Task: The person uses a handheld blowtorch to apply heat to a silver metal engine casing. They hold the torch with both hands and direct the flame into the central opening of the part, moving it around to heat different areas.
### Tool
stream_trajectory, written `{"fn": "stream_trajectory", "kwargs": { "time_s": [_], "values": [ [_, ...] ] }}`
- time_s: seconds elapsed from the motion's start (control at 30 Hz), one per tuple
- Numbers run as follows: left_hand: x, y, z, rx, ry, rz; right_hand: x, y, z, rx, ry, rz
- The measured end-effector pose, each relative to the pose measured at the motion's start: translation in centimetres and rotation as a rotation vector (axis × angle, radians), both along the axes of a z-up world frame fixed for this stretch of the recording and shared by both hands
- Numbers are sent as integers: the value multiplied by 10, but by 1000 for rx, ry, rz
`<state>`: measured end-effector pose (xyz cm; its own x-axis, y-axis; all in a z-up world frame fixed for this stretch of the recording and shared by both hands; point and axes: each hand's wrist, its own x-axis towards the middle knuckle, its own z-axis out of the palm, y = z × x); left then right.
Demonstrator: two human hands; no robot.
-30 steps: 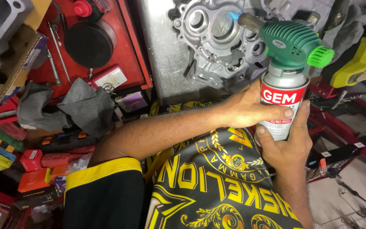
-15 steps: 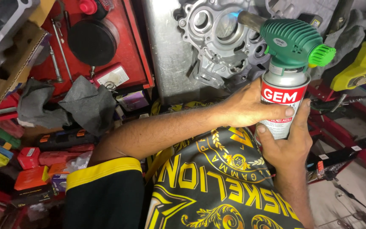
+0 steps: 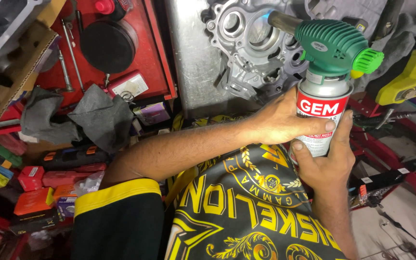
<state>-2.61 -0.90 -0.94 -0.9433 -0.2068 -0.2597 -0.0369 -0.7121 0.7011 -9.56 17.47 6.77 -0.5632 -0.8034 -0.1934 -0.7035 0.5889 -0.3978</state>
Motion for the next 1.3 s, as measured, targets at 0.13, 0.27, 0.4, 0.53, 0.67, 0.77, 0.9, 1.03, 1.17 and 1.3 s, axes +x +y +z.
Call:
{"fn": "stream_trajectory", "kwargs": {
  "time_s": [0.13,0.27,0.4,0.53,0.67,0.77,0.9,1.03,1.17,1.3],
  "values": [
    [1,1,0,-7,-8,3,0,0,0,17,-7,-15],
    [3,-3,4,-39,-76,-23,0,1,-1,12,-16,-7],
    [6,-4,6,-32,-95,-26,0,0,-2,-5,-30,0],
    [9,-5,8,-21,-92,-29,1,0,-1,1,-30,-1],
    [11,0,4,-21,-46,11,3,0,-1,4,-38,0],
    [12,2,3,-15,-27,33,4,0,0,-6,-44,4],
    [13,6,2,-8,-18,44,7,-2,3,18,-51,-14],
    [16,5,4,-42,-55,9,8,-1,6,47,-36,-18],
    [17,10,2,-36,-38,16,8,2,6,38,-61,-29],
    [19,9,6,-41,-63,-19,9,4,6,19,-80,-26]
  ]
}}
